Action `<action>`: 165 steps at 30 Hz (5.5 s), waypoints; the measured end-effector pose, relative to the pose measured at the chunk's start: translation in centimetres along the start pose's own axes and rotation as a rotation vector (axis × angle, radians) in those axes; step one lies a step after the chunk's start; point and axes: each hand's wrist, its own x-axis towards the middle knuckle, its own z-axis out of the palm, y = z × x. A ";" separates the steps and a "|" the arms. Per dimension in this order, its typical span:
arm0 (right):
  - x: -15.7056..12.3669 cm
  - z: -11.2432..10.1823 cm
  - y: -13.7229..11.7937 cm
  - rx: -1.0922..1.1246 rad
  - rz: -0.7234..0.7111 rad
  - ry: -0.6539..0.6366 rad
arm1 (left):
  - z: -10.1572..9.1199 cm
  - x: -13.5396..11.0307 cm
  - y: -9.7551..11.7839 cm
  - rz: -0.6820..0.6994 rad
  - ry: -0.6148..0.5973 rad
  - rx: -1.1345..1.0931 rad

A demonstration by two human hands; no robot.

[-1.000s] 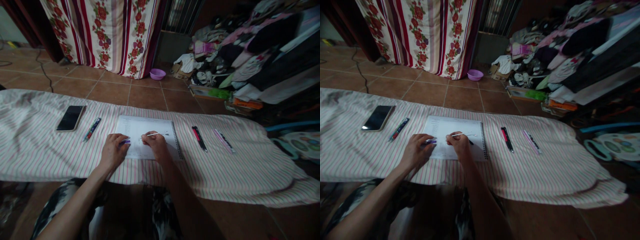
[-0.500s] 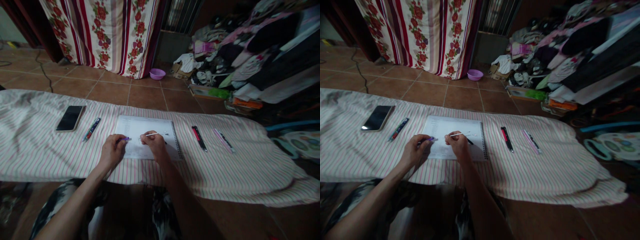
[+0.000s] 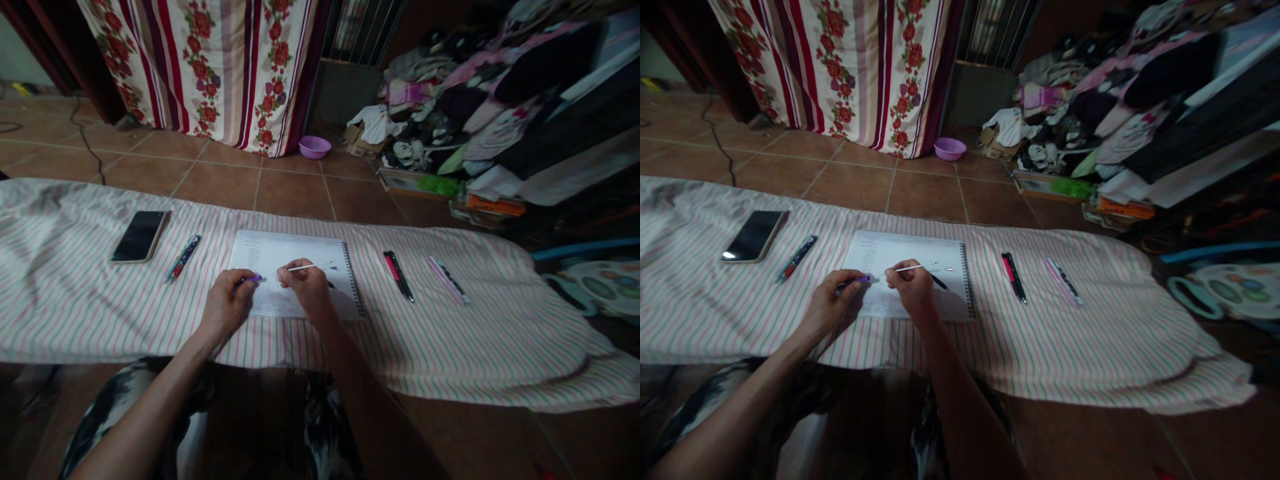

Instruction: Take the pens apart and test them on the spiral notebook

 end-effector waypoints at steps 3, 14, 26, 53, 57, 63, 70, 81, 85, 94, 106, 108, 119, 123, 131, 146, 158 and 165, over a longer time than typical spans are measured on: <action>-0.1 0.1 0.1 -0.020 -0.005 -0.017 | 0.0 0.0 0.1 0.030 -0.008 0.028; -0.2 0.5 0.2 -0.098 -0.012 -0.044 | -0.2 0.1 1.0 0.126 -0.041 0.108; -0.1 0.8 0.8 -0.109 -0.020 -0.069 | 0.0 0.0 1.4 0.120 -0.050 0.096; -0.3 1.6 1.8 -0.142 -0.140 -0.076 | 1.9 -0.6 1.1 -0.130 -0.063 -0.200; -0.2 1.9 2.0 0.033 -0.080 -0.021 | 2.0 -0.5 1.1 -0.191 -0.059 -0.247; -0.7 1.7 0.9 -0.097 -0.049 -0.035 | 1.8 -0.3 1.2 -0.234 -0.026 -0.284; -0.6 1.9 0.9 -0.118 -0.071 -0.043 | 1.9 -0.2 1.7 -0.273 -0.026 -0.438; -0.9 1.6 0.7 -0.069 -0.178 -0.007 | 2.4 -0.3 1.7 -0.339 -0.055 -0.622; -0.9 1.4 0.5 -0.158 -0.196 0.024 | 2.4 -0.3 1.4 -0.371 -0.060 -0.681; -0.9 1.7 0.5 -0.043 -0.150 -0.021 | 1.9 0.0 2.3 -0.396 -0.054 -0.682; -0.8 1.5 0.3 -0.119 -0.197 -0.021 | 1.9 0.0 2.4 -0.374 -0.065 -0.675; -0.8 1.4 0.3 -0.131 -0.199 -0.009 | 1.9 0.0 2.6 -0.377 -0.063 -0.669; -0.6 1.1 0.4 -0.143 -0.183 0.007 | 1.9 0.0 2.5 -0.360 -0.073 -0.717; -0.8 1.2 0.2 -0.092 -0.143 0.013 | 1.9 0.1 2.8 -0.383 -0.072 -0.731; -0.9 1.0 -0.3 -0.030 -0.089 -0.032 | 2.0 0.2 3.6 -0.439 -0.076 -0.753; 0.5 -5.9 0.3 -0.672 -0.336 0.312 | 0.6 0.9 2.6 -0.438 0.036 -0.708; 0.0 -8.8 2.9 -1.079 -0.223 0.194 | 0.6 0.7 2.7 -0.452 0.001 -0.656; 0.1 -8.1 1.8 -0.837 -0.248 0.184 | 0.7 0.7 2.8 -0.445 -0.013 -0.627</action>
